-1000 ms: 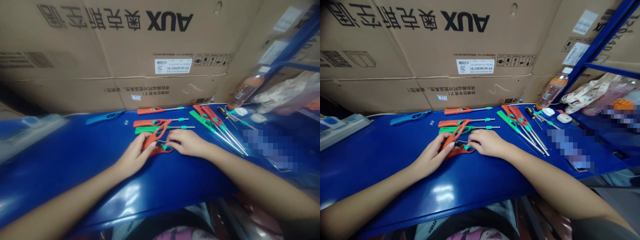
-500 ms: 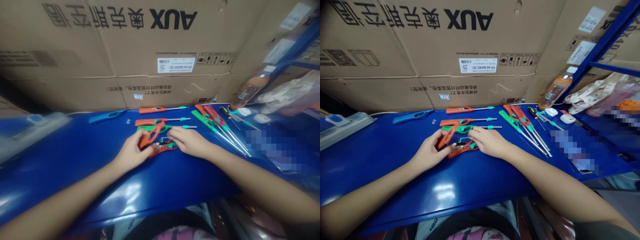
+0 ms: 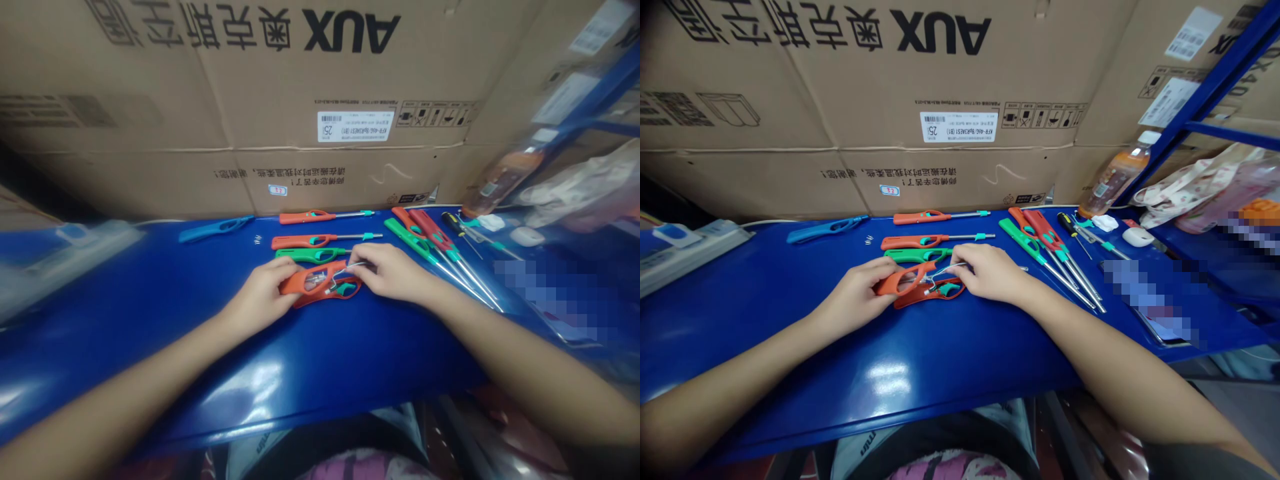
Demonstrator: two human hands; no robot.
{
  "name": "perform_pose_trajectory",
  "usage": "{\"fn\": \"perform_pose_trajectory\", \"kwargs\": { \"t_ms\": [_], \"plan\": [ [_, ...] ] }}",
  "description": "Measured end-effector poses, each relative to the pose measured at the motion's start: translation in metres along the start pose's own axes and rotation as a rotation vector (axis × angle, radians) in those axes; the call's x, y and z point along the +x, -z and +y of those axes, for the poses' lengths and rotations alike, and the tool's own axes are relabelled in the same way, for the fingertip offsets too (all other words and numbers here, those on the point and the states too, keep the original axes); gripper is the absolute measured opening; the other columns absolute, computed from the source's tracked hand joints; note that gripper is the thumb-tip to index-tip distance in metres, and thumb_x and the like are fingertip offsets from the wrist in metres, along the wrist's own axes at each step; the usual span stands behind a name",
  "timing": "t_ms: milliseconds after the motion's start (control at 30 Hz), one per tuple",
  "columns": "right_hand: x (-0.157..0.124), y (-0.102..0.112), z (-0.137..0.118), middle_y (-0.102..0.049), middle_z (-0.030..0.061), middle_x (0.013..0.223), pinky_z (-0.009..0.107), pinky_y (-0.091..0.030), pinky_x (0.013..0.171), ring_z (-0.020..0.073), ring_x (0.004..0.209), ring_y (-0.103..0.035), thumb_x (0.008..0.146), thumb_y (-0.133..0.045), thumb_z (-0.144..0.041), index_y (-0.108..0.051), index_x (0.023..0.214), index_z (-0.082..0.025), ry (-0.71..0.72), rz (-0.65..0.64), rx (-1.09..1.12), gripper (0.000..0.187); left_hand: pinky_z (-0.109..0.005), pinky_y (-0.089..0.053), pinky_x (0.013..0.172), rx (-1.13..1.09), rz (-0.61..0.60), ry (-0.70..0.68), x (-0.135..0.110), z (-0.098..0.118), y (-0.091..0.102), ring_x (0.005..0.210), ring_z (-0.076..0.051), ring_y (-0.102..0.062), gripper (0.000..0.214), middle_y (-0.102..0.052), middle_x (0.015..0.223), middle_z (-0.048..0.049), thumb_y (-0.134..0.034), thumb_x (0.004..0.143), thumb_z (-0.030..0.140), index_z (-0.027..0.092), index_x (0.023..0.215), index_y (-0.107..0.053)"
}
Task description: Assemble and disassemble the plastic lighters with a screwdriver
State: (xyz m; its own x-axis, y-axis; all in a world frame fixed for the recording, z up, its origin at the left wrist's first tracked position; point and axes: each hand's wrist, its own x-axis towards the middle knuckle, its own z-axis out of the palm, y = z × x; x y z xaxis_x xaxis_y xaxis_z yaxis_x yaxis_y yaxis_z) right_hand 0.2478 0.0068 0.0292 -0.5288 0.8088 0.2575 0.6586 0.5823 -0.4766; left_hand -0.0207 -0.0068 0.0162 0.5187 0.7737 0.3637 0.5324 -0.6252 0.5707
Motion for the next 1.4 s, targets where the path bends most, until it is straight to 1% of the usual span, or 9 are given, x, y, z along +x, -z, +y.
{"fn": "perform_pose_trajectory", "kwargs": {
  "t_ms": [200,367,500,667,867,967,1100,1233,1400],
  "plan": [
    [0.008,0.021,0.021,-0.051,-0.0028,0.069,0.028,-0.037,0.063,0.013,0.064,-0.045,0.094,-0.056,-0.04,-0.049,0.077,-0.022,-0.099,0.245,0.208,0.026,-0.027,-0.044,0.065,-0.05,0.107,0.19,0.002,-0.003,0.012,0.07,-0.017,-0.058,0.023,-0.066,0.078,-0.0039,-0.067,0.085,0.037,0.015,0.082,-0.074],
    [0.007,0.015,0.01,-0.05,-0.0037,0.072,0.028,-0.04,0.063,0.0125,0.064,-0.046,0.098,-0.046,-0.058,-0.044,0.083,-0.024,-0.137,0.257,0.436,0.037,-0.027,-0.044,0.066,-0.595,0.1,0.555,0.004,0.016,0.004,0.064,-0.013,-0.055,0.042,-0.068,0.074,-0.0022,-0.078,0.077,0.051,0.014,0.097,-0.075],
    [-0.002,-0.011,-0.02,-0.05,-0.0057,0.074,0.026,-0.04,0.059,0.0119,0.064,-0.048,0.079,-0.076,-0.054,-0.041,0.087,-0.026,-0.077,0.101,0.461,0.046,-0.021,-0.029,0.052,-0.949,0.003,0.584,-0.001,0.039,-0.011,0.051,-0.007,-0.038,0.041,-0.053,0.057,0.0053,-0.081,0.077,0.047,0.014,0.099,-0.071],
    [-0.01,-0.017,-0.038,-0.063,-0.001,0.084,0.027,-0.046,0.062,0.0138,0.072,-0.059,0.091,-0.065,-0.047,-0.046,0.093,-0.025,-0.06,-0.066,0.495,0.029,-0.021,-0.02,0.048,-1.053,-0.088,0.557,-0.004,0.046,-0.018,0.048,-0.005,-0.028,0.034,-0.041,0.05,0.0085,-0.076,0.084,0.045,0.013,0.084,-0.065],
    [-0.008,-0.019,-0.033,-0.062,0.0064,0.106,0.032,-0.054,0.078,0.0171,0.091,-0.062,0.088,-0.067,-0.026,-0.058,0.109,-0.022,0.214,0.105,0.367,0.023,-0.02,-0.024,0.048,-1.11,-0.143,0.589,-0.003,0.044,-0.02,0.048,-0.005,-0.03,0.04,-0.043,0.05,0.0081,-0.08,0.08,0.046,0.016,0.072,-0.056],
    [-0.006,-0.022,-0.031,-0.062,0.0083,0.109,0.032,-0.054,0.076,0.0176,0.093,-0.063,0.09,-0.059,-0.017,-0.063,0.106,-0.022,0.315,0.23,0.374,0.017,-0.021,-0.027,0.047,-1.016,-0.111,0.592,-0.003,0.04,-0.019,0.046,-0.006,-0.032,0.037,-0.045,0.051,0.0077,-0.079,0.078,0.048,0.014,0.086,-0.068],
    [-0.005,-0.01,-0.026,-0.065,0.0032,0.089,0.031,-0.052,0.072,0.0157,0.08,-0.063,0.097,-0.052,-0.027,-0.058,0.095,-0.022,0.115,0.262,0.481,0.008,-0.026,-0.048,0.063,-0.586,0.03,0.494,-0.003,0.022,-0.016,0.062,-0.014,-0.06,0.041,-0.068,0.07,-0.0007,-0.073,0.082,0.049,0.015,0.107,-0.074],
    [-0.006,0.008,-0.017,-0.059,-0.0037,0.069,0.027,-0.04,0.062,0.013,0.062,-0.054,0.093,-0.055,-0.029,-0.053,0.085,-0.022,-0.056,-0.001,0.187,0.011,-0.04,-0.054,0.095,-0.174,0.106,0.277,-0.005,0.004,-0.017,0.101,-0.025,-0.071,0.049,-0.075,0.114,-0.0065,-0.078,0.079,0.046,0.02,0.12,-0.07],
    [-0.005,0.002,-0.011,-0.069,0.0,0.073,0.026,-0.031,0.06,0.0185,0.068,-0.062,0.088,-0.068,-0.048,-0.061,0.105,-0.023,-0.006,-0.232,-0.209,0.031,-0.035,-0.055,0.095,-0.052,0.02,0.154,-0.005,0.001,-0.019,0.106,-0.025,-0.071,0.053,-0.074,0.122,-0.0039,-0.08,0.08,0.039,0.023,0.128,-0.065]
  ]
}}
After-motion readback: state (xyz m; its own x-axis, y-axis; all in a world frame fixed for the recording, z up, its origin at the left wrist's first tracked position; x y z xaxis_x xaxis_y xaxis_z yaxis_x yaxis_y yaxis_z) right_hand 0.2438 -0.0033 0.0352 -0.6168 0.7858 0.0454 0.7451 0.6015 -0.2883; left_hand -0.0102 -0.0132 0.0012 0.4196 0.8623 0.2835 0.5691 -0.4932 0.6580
